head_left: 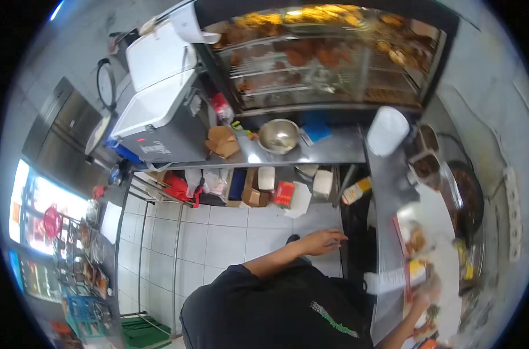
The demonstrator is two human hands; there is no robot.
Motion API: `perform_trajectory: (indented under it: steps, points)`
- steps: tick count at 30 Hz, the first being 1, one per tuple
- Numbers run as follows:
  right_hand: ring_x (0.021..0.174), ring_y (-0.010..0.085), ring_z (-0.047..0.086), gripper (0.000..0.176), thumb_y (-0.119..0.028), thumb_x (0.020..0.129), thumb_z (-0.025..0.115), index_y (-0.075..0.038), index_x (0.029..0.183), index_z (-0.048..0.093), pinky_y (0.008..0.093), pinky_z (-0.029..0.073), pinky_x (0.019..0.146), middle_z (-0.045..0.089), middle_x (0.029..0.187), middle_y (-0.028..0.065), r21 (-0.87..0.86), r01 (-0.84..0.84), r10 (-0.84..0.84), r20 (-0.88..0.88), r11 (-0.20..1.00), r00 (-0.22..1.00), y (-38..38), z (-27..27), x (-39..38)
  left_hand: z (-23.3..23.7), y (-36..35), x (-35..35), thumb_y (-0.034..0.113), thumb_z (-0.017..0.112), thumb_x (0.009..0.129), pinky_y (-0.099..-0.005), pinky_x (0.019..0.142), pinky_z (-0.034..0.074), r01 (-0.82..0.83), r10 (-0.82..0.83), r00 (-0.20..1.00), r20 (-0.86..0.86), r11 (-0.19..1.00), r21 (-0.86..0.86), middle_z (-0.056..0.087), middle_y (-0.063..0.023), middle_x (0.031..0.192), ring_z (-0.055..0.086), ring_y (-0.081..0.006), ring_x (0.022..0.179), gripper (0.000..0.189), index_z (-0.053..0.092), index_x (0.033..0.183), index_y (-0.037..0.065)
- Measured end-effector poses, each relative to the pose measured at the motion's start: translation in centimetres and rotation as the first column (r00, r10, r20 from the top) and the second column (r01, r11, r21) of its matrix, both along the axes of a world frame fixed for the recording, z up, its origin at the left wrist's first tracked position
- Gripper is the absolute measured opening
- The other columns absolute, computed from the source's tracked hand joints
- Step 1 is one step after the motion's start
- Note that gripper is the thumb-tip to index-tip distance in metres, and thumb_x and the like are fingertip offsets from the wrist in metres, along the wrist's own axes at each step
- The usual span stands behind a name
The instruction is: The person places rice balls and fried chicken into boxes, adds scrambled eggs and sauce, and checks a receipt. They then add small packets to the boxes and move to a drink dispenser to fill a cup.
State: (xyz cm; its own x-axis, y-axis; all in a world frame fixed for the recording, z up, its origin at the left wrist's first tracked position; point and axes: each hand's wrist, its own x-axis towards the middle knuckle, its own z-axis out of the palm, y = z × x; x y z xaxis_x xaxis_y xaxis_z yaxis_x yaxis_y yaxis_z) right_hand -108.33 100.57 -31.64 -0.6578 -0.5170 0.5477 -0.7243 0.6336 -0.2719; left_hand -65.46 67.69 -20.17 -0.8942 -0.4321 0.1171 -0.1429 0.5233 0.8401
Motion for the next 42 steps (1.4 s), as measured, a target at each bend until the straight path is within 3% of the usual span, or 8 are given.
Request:
perform_trajectory:
  steps: [3, 5, 7, 9, 14, 19, 25, 42]
  points:
    - [0.098, 0.0296, 0.058, 0.027, -0.011, 0.085, 0.053, 0.000, 0.107, 0.062, 0.0382, 0.045, 0.089, 0.062, 0.103, 0.0147, -0.288, 0.067, 0.041, 0.354, 0.955, 0.934, -6.3, 7.8, 8.6, 2.1, -9.7, 6.3, 0.009, 0.058, 0.086, -0.0372, 0.088, 0.047, -0.249, 0.242, 0.967, -0.078, 0.962, -0.111, 0.059, -0.0103, 0.112, 0.058, -0.0273, 0.104, 0.033, 0.056, 0.119, 0.010]
    - [0.094, 0.0319, 0.060, 0.024, -0.010, 0.086, 0.052, -0.002, 0.104, 0.064, 0.0405, 0.046, 0.088, 0.064, 0.099, 0.0162, -0.484, -0.074, 0.279, 0.366, 0.872, 0.888, -9.7, 7.4, 11.2, 5.5, -15.5, 11.2, 0.012, 0.061, 0.086, -0.0352, 0.087, 0.047, -0.477, 0.476, 0.879, -0.019, 0.878, -0.052, 0.061, -0.0096, 0.111, 0.059, -0.0234, 0.102, 0.032, 0.057, 0.117, 0.008]
    - [0.087, 0.0313, 0.062, 0.021, -0.005, 0.084, 0.052, -0.003, 0.100, 0.065, 0.0394, 0.046, 0.085, 0.065, 0.091, 0.0152, -0.575, -0.249, 0.477, 0.287, 0.779, 0.831, -17.6, 10.6, 19.2, 8.1, -22.8, 15.9, 0.010, 0.058, 0.087, -0.0339, 0.080, 0.049, -0.668, 0.601, 0.730, -0.325, 0.728, -0.154, 0.063, -0.0120, 0.105, 0.062, -0.0218, 0.094, 0.024, 0.060, 0.111, 0.005]
    - [0.083, 0.0313, 0.063, 0.018, -0.001, 0.079, 0.054, -0.004, 0.094, 0.065, 0.0374, 0.047, 0.081, 0.066, 0.086, 0.0142, -0.186, -0.522, 0.511, -0.104, 0.833, 0.853, -23.0, 13.9, 24.3, 12.8, -29.6, 19.9, 0.011, 0.057, 0.089, -0.0285, 0.080, 0.047, -0.799, 0.676, 0.506, -0.536, 0.602, 0.004, 0.064, -0.0082, 0.102, 0.060, -0.0159, 0.090, 0.021, 0.062, 0.109, 0.004]
    - [0.075, 0.0320, 0.062, 0.019, 0.001, 0.072, 0.055, -0.003, 0.088, 0.064, 0.0383, 0.049, 0.068, 0.064, 0.081, 0.0145, -0.262, -0.734, 0.779, 0.180, 0.627, 0.601, -32.2, 15.9, 30.6, 29.7, -39.4, 25.3, 0.012, 0.057, 0.090, -0.0317, 0.093, 0.043, -0.900, 0.525, 0.087, -0.847, 0.405, 0.159, 0.056, -0.0133, 0.115, 0.053, -0.0198, 0.109, 0.039, 0.046, 0.125, -0.001]
    - [0.064, 0.0318, 0.063, 0.023, 0.009, 0.068, 0.053, -0.002, 0.086, 0.063, 0.0363, 0.050, 0.058, 0.064, 0.076, 0.0161, -0.234, -0.806, 0.837, 0.087, 0.544, 0.540, -35.8, 16.4, 33.2, 37.0, -46.3, 26.8, 0.022, 0.069, 0.083, -0.0282, 0.076, 0.049, -0.819, 0.470, 0.173, -0.865, 0.557, 0.139, 0.061, -0.0170, 0.105, 0.061, -0.0192, 0.090, 0.055, 0.038, 0.121, -0.002]
    - [0.070, 0.0360, 0.056, 0.017, 0.002, 0.071, 0.054, -0.003, 0.084, 0.064, 0.0431, 0.043, 0.063, 0.058, 0.073, 0.0158, -0.204, -0.748, 0.776, 0.171, 0.631, 0.607, -36.1, 15.1, 34.2, 35.9, -45.7, 25.6, 0.015, 0.071, 0.080, -0.0275, 0.072, 0.050, -0.610, 0.492, 0.267, -0.828, 0.752, 0.250, 0.064, -0.0170, 0.097, 0.063, -0.0180, 0.083, 0.052, 0.038, 0.117, -0.002]
    - [0.075, 0.0342, 0.061, 0.022, 0.001, 0.067, 0.055, -0.003, 0.087, 0.065, 0.0431, 0.048, 0.068, 0.064, 0.081, 0.0149, -0.055, -0.773, 0.766, 0.197, 0.631, 0.612, -37.9, 16.6, 35.4, 26.9, -44.9, 26.6, 0.012, 0.068, 0.080, -0.0272, 0.075, 0.049, -0.716, 0.592, 0.359, -0.722, 0.671, 0.195, 0.068, -0.0157, 0.093, 0.065, -0.0170, 0.085, 0.044, 0.045, 0.114, -0.002]
